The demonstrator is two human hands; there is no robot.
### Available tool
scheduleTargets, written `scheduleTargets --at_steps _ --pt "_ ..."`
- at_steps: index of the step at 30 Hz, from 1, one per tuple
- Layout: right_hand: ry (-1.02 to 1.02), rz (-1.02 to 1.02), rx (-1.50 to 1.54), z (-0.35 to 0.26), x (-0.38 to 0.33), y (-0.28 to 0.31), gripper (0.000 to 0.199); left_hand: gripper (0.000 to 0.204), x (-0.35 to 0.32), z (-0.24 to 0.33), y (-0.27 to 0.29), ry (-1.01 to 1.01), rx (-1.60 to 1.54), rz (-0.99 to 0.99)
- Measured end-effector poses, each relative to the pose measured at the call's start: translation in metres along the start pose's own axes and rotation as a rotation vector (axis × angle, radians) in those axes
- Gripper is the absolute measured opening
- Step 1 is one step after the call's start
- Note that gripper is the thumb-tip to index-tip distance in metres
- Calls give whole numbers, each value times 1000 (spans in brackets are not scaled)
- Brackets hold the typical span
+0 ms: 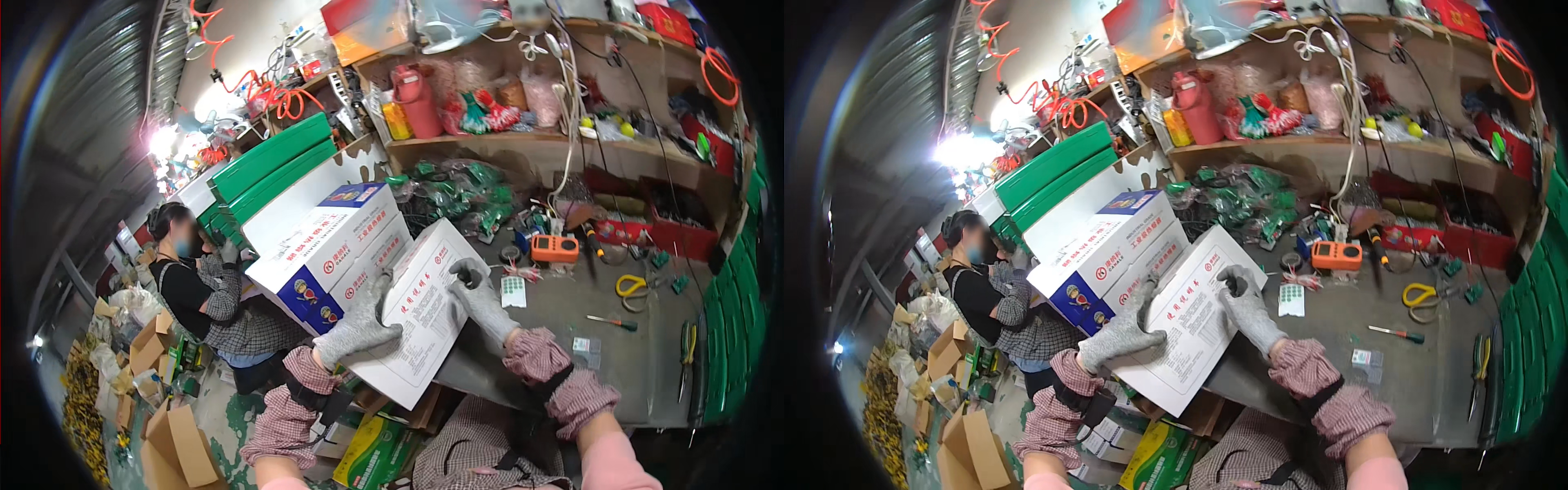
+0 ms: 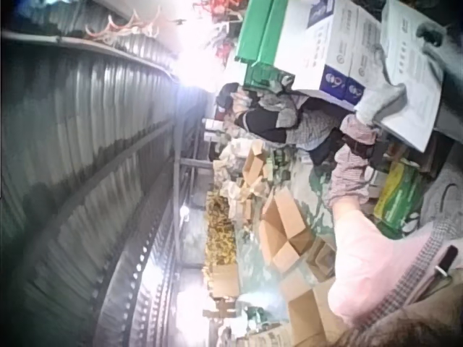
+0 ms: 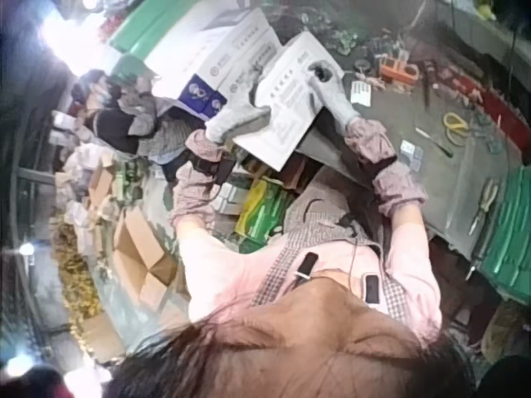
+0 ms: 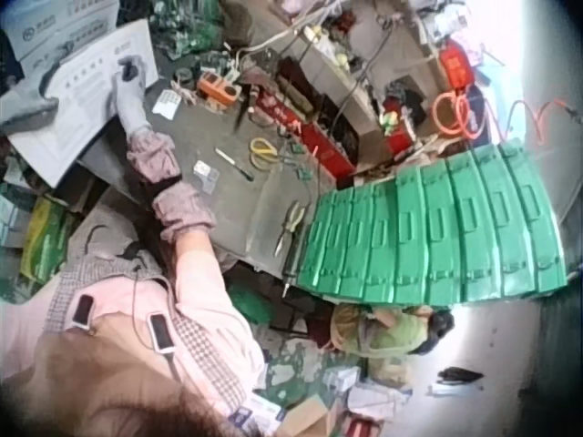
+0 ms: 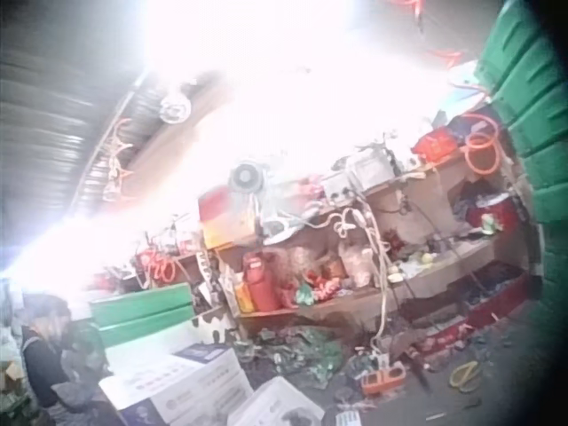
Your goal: Assembling internal components of a handheld industrial tool and packing the finished units into cases and boxes.
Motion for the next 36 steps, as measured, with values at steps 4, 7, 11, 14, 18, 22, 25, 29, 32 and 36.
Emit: scheduleTargets --at_steps 4,7,11,14,18,22,25,29,32,36 --pt "727 7 -568 -85 -11 13 54 100 -13 1 0 -59 -124 -42" --pt "793 -240 -697 -73 -10 26 55 99 -10 16 -4 -47 -90 -77" --pt "809 -216 -631 -63 -33 40 51 99 -12 27 -18 -33 31 -54" --pt "816 -57 -587 -40 -53 37 49 99 -12 51 -24 10 159 -98" --pt "779 75 -544 -37 -63 31 50 99 -14 42 -29 -45 136 -55" --pt "852 149 -660 -37 -66 39 52 97 -11 46 -33 -72 190 -27" --pt "853 127 -684 -28 -68 44 45 95 -5 46 -37 -84 110 5" --pt "891 -118 -906 0 -81 39 43 95 25 33 -34 -127 67 25" --pt "801 -142 -674 -25 -78 46 43 97 47 51 -26 7 188 -62" --pt "648 132 -525 -63 -46 73 48 94 69 82 -16 153 157 -139"
Point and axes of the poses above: each hand's wrist, its own x-axis towards the middle knuckle, its own y-axis out of the back of the hand, z = x × y, the point moved 1 cm from there along x, towards the middle knuckle, and after that the axes turned 14 degrees about -x, right-handed, at the moved point
